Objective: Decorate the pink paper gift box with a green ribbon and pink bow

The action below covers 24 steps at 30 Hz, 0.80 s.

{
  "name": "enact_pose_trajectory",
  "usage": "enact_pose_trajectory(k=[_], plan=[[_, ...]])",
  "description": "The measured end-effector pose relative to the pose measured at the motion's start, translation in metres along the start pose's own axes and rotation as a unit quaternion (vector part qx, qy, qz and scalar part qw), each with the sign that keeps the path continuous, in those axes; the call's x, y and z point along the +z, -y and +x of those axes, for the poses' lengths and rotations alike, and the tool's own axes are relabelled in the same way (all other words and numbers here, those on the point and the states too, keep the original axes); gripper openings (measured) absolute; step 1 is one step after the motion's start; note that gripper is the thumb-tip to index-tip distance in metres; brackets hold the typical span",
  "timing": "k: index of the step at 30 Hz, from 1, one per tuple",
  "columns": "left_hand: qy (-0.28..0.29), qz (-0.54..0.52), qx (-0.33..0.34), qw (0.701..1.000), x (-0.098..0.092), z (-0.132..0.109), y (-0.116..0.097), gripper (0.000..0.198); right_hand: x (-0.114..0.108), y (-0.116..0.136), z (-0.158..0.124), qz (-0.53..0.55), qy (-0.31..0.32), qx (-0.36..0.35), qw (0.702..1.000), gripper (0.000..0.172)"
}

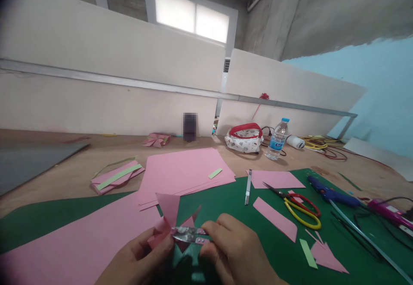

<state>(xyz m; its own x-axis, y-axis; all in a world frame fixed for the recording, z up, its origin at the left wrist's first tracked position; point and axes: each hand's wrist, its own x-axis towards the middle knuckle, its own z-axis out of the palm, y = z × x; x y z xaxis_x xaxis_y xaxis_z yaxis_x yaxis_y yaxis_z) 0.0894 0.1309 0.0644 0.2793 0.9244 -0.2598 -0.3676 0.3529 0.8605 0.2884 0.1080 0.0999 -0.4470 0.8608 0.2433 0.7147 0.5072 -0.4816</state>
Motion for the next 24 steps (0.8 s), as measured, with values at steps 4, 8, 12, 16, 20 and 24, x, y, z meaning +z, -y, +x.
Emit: enact_pose_trajectory(k=[4, 8, 12, 16, 20, 24], plan=[[0.011, 0.022, 0.003, 1.0, -0.001, 0.001, 0.003, 0.051, 0.0, 0.001, 0.0, 0.0, 0.001, 0.0, 1.0, 0.031], [0.023, 0.013, -0.005, 1.0, -0.002, 0.002, 0.004, 0.049, 0.001, 0.003, 0.001, 0.0, -0.017, -0.001, 1.0, 0.035], [0.008, 0.02, -0.001, 1.0, -0.002, 0.001, 0.003, 0.047, 0.0, 0.003, 0.003, 0.015, -0.02, 0.0, 1.0, 0.032], [0.007, 0.017, 0.004, 1.0, 0.0, 0.0, 0.001, 0.046, -0.002, 0.005, 0.004, 0.033, -0.005, 0.018, 0.999, 0.029], [0.012, 0.024, 0.026, 0.999, 0.001, 0.0, 0.001, 0.043, -0.006, 0.011, 0.004, 0.055, 0.004, 0.027, 0.998, 0.028], [-0.003, 0.061, 0.014, 0.998, 0.001, 0.0, 0.0, 0.049, -0.022, 0.002, 0.007, 0.04, -0.069, 0.065, 0.995, 0.028]])
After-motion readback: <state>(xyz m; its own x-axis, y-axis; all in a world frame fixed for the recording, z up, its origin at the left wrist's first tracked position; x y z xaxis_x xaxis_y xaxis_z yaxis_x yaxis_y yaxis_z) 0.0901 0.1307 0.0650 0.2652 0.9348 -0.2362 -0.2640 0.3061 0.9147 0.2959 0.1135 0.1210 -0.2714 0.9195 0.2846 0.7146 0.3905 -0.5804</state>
